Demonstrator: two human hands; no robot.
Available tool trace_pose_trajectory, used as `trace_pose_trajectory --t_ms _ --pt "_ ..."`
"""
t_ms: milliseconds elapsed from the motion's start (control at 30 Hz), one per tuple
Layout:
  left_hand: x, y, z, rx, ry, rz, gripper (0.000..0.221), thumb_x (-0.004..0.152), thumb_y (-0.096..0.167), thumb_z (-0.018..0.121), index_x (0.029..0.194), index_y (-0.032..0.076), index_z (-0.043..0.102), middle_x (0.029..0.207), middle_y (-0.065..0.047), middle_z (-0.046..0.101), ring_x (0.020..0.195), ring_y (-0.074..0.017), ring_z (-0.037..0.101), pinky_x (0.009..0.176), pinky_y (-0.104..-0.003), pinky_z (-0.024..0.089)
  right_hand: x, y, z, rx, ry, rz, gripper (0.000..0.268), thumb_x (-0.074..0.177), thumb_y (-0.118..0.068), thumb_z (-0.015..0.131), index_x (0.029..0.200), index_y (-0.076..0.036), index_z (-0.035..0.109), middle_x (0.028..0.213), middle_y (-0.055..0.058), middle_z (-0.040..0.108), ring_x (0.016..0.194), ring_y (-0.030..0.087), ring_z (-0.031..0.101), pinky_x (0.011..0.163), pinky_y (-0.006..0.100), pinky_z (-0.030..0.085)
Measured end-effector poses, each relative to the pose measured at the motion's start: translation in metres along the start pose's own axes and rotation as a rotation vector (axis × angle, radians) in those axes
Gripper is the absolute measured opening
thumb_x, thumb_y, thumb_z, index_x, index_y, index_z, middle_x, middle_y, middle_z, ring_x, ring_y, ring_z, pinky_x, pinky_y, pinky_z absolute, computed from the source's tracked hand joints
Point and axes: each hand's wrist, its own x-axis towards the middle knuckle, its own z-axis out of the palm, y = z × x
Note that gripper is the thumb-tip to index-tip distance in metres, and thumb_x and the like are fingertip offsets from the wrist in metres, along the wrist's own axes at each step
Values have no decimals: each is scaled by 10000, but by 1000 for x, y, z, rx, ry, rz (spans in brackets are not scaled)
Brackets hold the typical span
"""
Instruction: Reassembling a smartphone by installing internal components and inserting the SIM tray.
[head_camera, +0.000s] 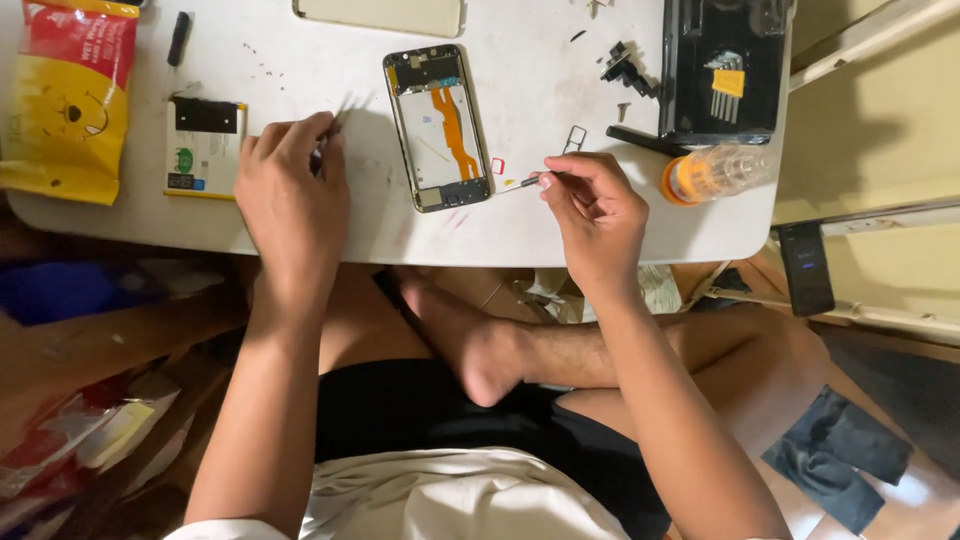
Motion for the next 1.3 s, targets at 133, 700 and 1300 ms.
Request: trace_pose_trajectory --t_ms 133,700,1300 --pt "-3 14 -10 -136 16 -5 183 973 26 773 1141 96 792 996 -74 697 844 -305 715 717 -388 579 0 -3 3 -17 -3 -20 97 973 22 732 1065 43 711 1010 120 666 929 264 765 787 301 656" --pt "-10 35 -26 -253 -268 224 322 898 166 875 1183 44 787 1166 -39 776 830 -187 658 685 -298 517 -12 -21 3 -238 -138 -58 233 954 184 733 1108 36 641 1115 132 652 936 196 709 744 219 499" --pt "-30 61 -37 -185 -295 -6 437 928 77 818 1347 54 696 954 -26 803 712 -150 700 596 -308 518 21 -4 23 21 -189 44 207 1007 174 661 1164 49 613 1245 140 633 1005 190 669 905 256 575"
